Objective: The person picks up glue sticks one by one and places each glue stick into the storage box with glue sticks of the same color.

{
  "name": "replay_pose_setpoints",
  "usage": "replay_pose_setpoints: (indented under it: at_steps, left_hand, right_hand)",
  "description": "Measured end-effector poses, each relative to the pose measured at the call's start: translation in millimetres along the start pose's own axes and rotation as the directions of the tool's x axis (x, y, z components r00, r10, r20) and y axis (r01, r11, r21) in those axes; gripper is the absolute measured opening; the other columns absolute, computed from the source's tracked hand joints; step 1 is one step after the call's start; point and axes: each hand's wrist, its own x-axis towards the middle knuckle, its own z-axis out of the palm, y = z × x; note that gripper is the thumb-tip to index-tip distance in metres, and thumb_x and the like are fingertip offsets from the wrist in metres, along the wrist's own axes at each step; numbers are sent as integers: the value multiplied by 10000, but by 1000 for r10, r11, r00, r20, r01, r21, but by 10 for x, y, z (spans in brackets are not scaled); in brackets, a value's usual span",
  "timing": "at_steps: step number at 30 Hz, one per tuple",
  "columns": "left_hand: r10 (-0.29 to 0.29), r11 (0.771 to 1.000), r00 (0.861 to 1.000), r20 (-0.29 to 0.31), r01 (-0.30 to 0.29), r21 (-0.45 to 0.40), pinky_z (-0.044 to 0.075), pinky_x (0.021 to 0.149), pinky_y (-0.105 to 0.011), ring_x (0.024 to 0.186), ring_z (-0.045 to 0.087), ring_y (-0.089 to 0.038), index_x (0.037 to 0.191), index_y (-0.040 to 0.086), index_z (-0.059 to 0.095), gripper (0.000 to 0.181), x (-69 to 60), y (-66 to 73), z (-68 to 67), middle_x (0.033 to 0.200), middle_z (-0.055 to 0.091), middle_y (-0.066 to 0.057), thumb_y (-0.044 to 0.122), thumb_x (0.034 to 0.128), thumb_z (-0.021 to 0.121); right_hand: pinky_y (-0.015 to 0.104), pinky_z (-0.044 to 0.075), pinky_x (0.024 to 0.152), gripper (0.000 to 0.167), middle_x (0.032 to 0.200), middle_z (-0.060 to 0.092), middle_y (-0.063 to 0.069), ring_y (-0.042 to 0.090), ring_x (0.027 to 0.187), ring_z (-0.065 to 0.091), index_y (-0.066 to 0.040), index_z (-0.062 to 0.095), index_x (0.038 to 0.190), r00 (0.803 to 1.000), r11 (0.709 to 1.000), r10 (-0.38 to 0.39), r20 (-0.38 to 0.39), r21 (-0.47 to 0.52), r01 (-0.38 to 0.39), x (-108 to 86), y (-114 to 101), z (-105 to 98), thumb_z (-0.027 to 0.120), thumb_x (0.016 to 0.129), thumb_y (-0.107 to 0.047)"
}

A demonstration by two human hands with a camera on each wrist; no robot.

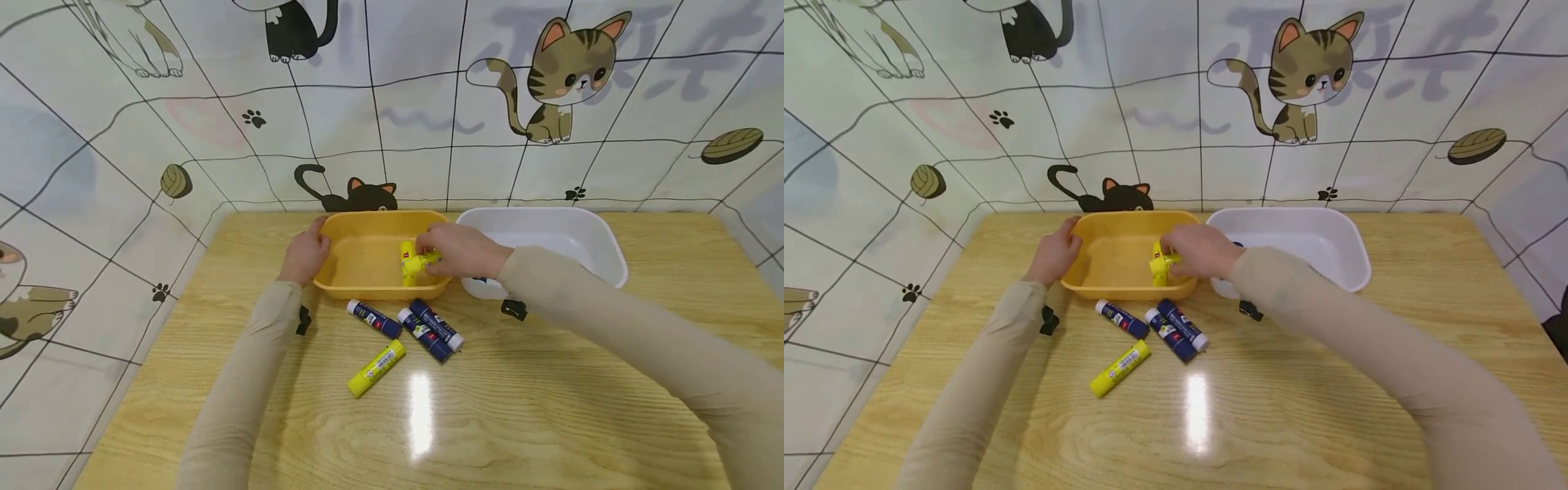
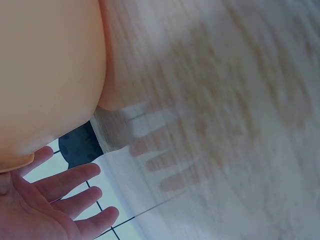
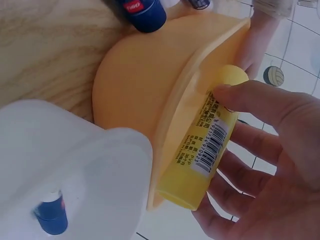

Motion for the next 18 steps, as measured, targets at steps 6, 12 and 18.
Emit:
replay_pose_setpoints:
  at_steps: [6, 12, 18]
  left_hand:
    - [6, 1000, 1000, 3, -6, -5, 444, 810, -503, 875, 543, -419, 1454, 65, 386, 480, 7, 6, 3, 1115, 589, -326, 169, 986, 365]
    - [17, 1000, 1000, -5, -17, -5, 440, 827, -508, 891, 550, -421, 1449, 64, 391, 480, 18, -6, 9, 1122, 589, -324, 169, 981, 366]
    - [8, 1000, 1000, -8, -8, -3, 444, 832, -508, 895, 555, -417, 1446, 67, 396, 476, 16, -17, 14, 1134, 591, -317, 173, 983, 371]
  right_hand:
    - [424, 471, 852, 257, 1045, 650, 87, 247, 945, 583, -68, 709, 1084, 997, 995, -52, 50, -82, 56, 166, -39, 25, 734, 839, -140]
    - [520, 364, 882, 228, 1043, 636, 42, 237, 959, 539, -146, 715, 1070, 980, 980, -20, 199, -190, 59, 358, -107, 85, 701, 854, -77]
    - [504, 363, 910, 291, 1098, 631, 29, 247, 1026, 525, -176, 709, 1107, 958, 954, -58, 282, -268, 136, 521, -156, 181, 640, 884, -3]
